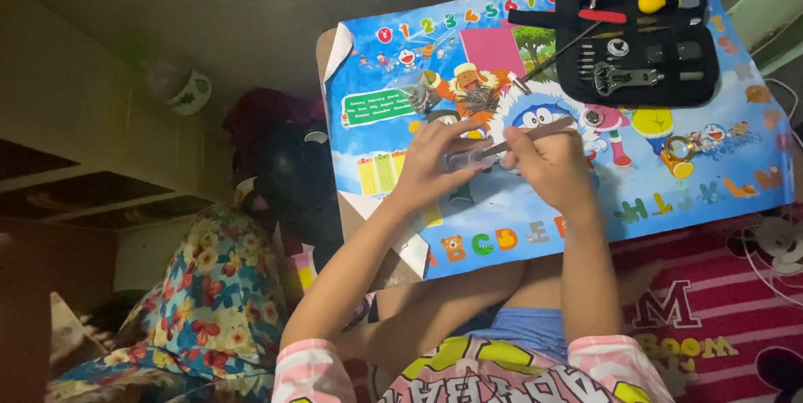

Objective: A person is using a watch repair kit to perform maintenance or repairs on a wristwatch at a low table.

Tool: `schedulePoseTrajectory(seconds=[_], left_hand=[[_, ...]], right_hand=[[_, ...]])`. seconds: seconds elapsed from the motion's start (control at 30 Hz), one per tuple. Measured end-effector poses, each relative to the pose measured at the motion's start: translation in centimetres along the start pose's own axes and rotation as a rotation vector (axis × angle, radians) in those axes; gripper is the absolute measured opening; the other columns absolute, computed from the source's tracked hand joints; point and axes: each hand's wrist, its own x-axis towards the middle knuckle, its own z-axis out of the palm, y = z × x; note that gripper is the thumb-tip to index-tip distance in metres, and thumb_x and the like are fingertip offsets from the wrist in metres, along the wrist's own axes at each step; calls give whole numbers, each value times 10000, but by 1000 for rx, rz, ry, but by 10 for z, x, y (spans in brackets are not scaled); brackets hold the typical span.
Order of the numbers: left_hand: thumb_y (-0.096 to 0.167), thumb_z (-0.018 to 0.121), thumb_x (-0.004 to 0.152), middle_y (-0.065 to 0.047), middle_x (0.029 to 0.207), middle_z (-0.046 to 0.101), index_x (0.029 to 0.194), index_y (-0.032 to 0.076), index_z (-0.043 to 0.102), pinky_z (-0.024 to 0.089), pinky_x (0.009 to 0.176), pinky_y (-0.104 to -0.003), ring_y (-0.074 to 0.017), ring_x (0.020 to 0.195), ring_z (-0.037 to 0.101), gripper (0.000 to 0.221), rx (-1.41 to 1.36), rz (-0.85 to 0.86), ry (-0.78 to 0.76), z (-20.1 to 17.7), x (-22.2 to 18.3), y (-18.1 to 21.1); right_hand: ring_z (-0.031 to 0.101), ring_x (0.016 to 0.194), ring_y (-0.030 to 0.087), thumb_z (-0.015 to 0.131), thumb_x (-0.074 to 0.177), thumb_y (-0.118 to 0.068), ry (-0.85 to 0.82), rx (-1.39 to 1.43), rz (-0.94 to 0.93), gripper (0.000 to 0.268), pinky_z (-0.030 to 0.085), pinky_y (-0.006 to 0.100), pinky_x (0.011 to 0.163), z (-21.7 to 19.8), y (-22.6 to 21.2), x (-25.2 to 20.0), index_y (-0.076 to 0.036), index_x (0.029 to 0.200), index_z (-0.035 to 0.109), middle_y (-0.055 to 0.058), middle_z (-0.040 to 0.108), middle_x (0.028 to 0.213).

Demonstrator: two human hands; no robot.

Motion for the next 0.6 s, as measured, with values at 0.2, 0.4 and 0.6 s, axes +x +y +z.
schedulePoseTrajectory(seconds=[0.2, 0.4, 0.6], left_hand=[[287, 857, 850, 9, 1061, 741, 1329, 154, 657, 425, 886, -285, -146, 874, 596, 536, 18, -1, 19, 0, 1, 8], [282, 836, 865, 1, 1023, 760, 1338, 146, 643, 418, 879, -298, -148, 853, 592, 528, -21, -19, -6, 1, 2, 11], [464, 822, 830, 94, 1007, 752, 1367, 217, 622, 373, 899, -292, -125, 933, 554, 624, 37, -24, -23, 4, -2, -3]], right_hand=[[516, 463, 281, 585, 1115, -217, 139, -89, -33, 575, 461, 330, 661, -12, 7, -33, -117, 549, 605, 38, 468, 420], [473, 464, 249, 574, 1099, -252, 168, -240, -42, 532, 425, 305, 624, -10, 10, -82, -156, 576, 567, -5, 520, 467], [526, 500, 293, 615, 1072, -347, 122, -320, -169, 494, 446, 325, 586, -5, 10, -91, -175, 621, 513, 11, 475, 518]])
